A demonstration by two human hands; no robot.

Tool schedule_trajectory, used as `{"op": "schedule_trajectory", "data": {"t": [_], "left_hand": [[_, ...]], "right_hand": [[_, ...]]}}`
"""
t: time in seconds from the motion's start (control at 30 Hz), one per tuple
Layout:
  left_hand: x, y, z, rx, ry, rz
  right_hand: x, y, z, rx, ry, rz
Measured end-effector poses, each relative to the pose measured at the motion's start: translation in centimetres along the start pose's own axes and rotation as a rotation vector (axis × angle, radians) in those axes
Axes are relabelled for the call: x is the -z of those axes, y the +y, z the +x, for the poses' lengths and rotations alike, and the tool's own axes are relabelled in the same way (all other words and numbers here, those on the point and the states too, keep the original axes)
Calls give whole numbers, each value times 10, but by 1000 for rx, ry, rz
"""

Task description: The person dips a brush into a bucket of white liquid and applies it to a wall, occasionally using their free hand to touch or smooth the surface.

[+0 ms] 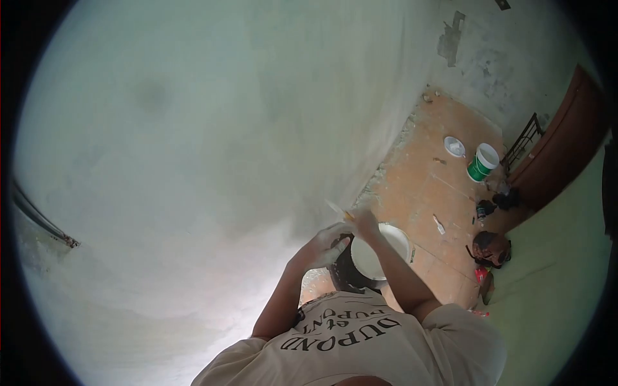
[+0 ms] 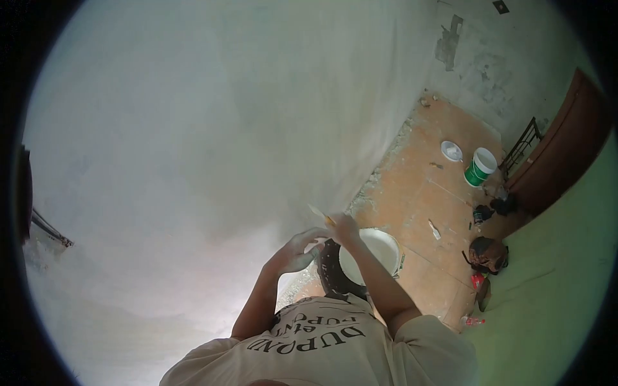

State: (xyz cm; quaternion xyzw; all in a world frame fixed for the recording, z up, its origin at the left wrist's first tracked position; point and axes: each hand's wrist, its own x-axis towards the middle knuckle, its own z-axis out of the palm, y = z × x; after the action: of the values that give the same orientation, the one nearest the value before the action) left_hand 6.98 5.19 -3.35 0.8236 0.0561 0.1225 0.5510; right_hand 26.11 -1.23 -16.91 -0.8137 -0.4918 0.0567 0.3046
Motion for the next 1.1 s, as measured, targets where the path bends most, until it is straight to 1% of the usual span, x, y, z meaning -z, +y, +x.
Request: {"op": "schedule_trajectory", "data": {"t": [0.07,0.1,0.2,0.27,0.33,0.4,0.47,0.53,0.6,0.7,0.77,0.8,0.87,0.9,0.97,1.07,1.1], "left_hand": [[-7,-6,-2,56,-138,39],[-11,-7,-3,54,-139,91],[-21,-22,-4,95,-146,93],[-24,-30,0,182,-177,102],[-30,-35,5,162,-165,91],[-36,-38,11,176,-171,90],[-43,-41,16,203,-179,93],[-52,-44,21,233,-174,91],[-61,-44,30,329,-209,96],[-79,-41,39,394,-191,96],[-89,-38,45,463,-209,70],[-95,-39,46,507,-220,60],[-106,-42,49,542,-223,3],[-110,-41,50,560,-219,15],[-119,-41,51,617,-209,11],[-135,-54,41,605,-148,-27],[-138,-53,40,636,-121,-70]], "right_hand": [[-12,27,-47,-257,-82,55],[-16,40,-71,-411,-164,155],[-11,64,-116,-901,-383,396],[-12,83,-137,-968,-298,510],[-9,95,-139,-1005,-361,469],[-6,107,-138,-937,-356,532],[-3,113,-128,-924,-405,549],[-5,122,-117,-987,-447,677],[-11,129,-111,-1000,-418,686],[-6,131,-97,-1063,-474,665],[-5,135,-93,-1041,-554,675],[-10,142,-95,-1060,-570,671],[-30,160,-99,-1162,-601,889],[-39,168,-102,-1180,-614,880],[-55,180,-104,-1287,-617,995],[-72,191,-107,-1336,-636,988],[-82,197,-108,-1363,-635,982]]}}
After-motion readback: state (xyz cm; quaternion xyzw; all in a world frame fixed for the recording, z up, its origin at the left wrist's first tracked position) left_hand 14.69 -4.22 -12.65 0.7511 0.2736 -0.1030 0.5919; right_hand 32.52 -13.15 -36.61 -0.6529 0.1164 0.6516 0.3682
